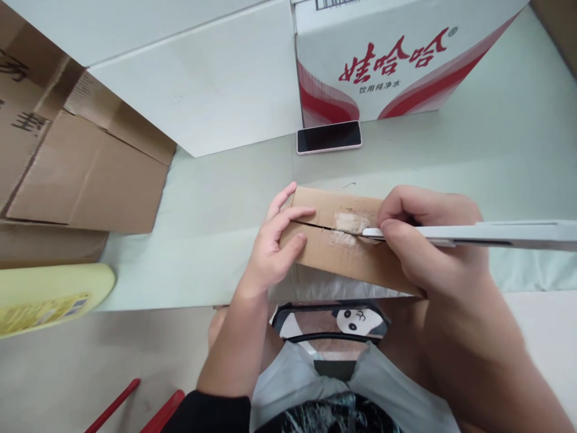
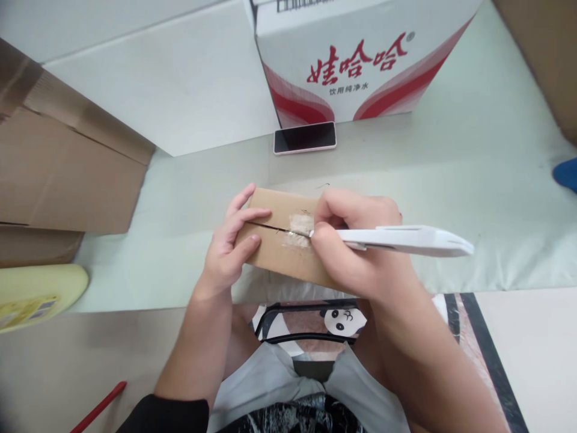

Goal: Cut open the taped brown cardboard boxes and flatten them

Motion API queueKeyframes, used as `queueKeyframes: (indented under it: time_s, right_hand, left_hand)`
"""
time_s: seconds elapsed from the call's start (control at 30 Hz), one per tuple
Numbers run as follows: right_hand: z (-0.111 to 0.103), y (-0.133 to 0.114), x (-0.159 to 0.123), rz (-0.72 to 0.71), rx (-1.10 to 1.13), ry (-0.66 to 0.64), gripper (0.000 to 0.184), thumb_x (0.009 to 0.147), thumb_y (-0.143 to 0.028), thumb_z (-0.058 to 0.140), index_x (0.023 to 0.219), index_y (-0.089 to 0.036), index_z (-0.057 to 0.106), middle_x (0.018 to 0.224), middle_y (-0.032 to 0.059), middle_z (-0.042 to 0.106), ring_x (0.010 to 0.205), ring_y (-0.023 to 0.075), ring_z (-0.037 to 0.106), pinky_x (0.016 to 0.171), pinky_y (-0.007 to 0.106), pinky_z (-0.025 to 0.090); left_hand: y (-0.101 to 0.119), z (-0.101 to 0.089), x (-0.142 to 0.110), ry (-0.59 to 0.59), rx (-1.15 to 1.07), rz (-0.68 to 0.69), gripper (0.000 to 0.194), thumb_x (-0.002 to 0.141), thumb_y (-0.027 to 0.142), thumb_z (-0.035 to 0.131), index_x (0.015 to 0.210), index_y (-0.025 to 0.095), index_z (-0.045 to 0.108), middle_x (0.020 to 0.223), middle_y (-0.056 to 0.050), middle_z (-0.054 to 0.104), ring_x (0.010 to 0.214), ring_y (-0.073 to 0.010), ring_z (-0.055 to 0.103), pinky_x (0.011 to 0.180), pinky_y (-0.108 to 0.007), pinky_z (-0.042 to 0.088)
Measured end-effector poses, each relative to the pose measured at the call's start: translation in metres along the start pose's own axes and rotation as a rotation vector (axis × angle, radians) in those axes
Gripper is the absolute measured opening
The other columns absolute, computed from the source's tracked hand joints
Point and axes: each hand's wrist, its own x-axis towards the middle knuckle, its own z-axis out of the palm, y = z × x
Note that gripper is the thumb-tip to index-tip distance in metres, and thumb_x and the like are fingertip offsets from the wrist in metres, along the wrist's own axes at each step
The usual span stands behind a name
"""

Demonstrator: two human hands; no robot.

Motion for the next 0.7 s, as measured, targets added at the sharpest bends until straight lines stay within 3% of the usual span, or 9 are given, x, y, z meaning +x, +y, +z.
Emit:
queueKeyframes:
  time_s: [0.23, 0.7]
  right_hand:
    - [0.0005, 0.0007, -0.0002, -0.010, 0.022, 0.002, 0.028, 0.084, -0.013, 0.058, 0.060, -0.023, 0.048, 0.045, -0.0059, 0.034, 0.042, 0.0092, 0.026, 0.044, 0.031, 0.023]
    - [0.0001, -0.0021, -0.0008, 0.021, 0.026, 0.005, 0.027, 0.082, -0.011, 0.059, 0.060, -0.023, 0.049, 0.046, -0.0057, 0.036, 0.044, 0.0093, 0.028, 0.045, 0.030, 0.024]
  left_hand:
    - [0.0001, 0.0020, -0.0004, 0.020, -0.026, -0.009, 0.051, 0.098, 0.065, 0.055, 0.123, 0.024, 0.072, 0.166, -0.017, 0.046, 0.154, -0.0366, 0.046, 0.120, -0.057, 0.048]
    - [-0.0006, 0.0010, -0.0012, 0.002, -0.013, 0.005, 0.047, 0.100, 0.061, 0.054, 0.124, 0.024, 0.070, 0.167, -0.016, 0.045, 0.155, -0.0365, 0.044, 0.120, -0.057, 0.048]
